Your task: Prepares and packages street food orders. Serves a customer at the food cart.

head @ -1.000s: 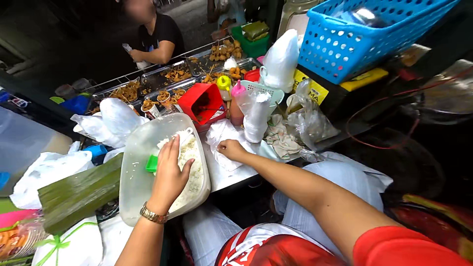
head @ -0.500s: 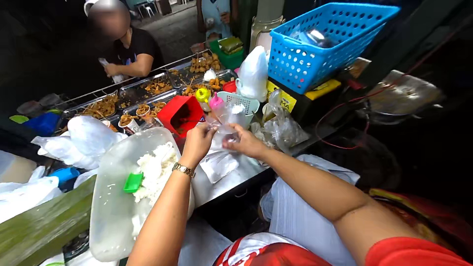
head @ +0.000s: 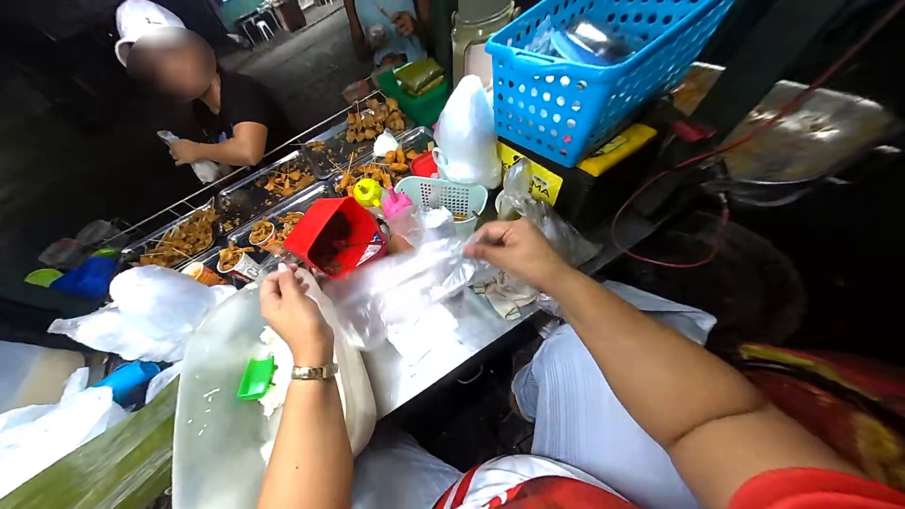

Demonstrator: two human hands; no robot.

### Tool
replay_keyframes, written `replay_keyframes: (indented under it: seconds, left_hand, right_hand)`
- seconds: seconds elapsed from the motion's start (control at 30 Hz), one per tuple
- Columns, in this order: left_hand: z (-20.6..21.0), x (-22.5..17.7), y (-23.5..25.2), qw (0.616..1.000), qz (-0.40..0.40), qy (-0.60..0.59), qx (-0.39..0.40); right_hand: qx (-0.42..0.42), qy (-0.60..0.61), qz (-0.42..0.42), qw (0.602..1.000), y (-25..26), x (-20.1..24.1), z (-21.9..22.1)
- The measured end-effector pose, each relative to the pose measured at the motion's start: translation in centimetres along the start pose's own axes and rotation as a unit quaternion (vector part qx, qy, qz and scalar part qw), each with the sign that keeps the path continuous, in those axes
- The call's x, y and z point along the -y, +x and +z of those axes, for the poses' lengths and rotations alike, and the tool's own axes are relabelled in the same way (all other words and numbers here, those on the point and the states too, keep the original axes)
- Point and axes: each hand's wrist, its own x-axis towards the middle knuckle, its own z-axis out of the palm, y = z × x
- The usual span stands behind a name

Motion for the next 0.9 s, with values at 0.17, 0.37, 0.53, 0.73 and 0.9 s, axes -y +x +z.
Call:
replay_keyframes:
  seconds: [0.17, 0.37, 0.53, 0.73, 0.9]
  left_hand:
    - [3.4, 0.5, -5.1, 0.915, 0.04, 0.008, 0.401]
    - [4.6, 0.4, -6.6, 0.939, -0.144, -0.102, 0.295]
    - [4.3, -0.9, -6.8, 0.877, -0.239, -0.193, 0.37]
    - [4.3, -0.9, -6.6, 0.866, -0.236, -0.166, 0.408]
    - [4.6, -1.5, -4.6, 0.865, -0.224, -0.287, 0.344]
  right_hand:
    - [0.129, -0.051, -0.044, 0.989, -0.4, 1.8, 2.6]
    - [0.084, 0.03, 0.019, 0.996, 0.1, 0.6, 2.3]
    - [0.062, -0.028, 0.006, 0.998, 0.0, 0.8, 2.6]
    - [0.098, 0.368, 0.095, 0.92, 0.0, -0.4, 1.9]
    - [0.157, 0.29, -0.01, 0.944, 0.7, 0.1, 0.1]
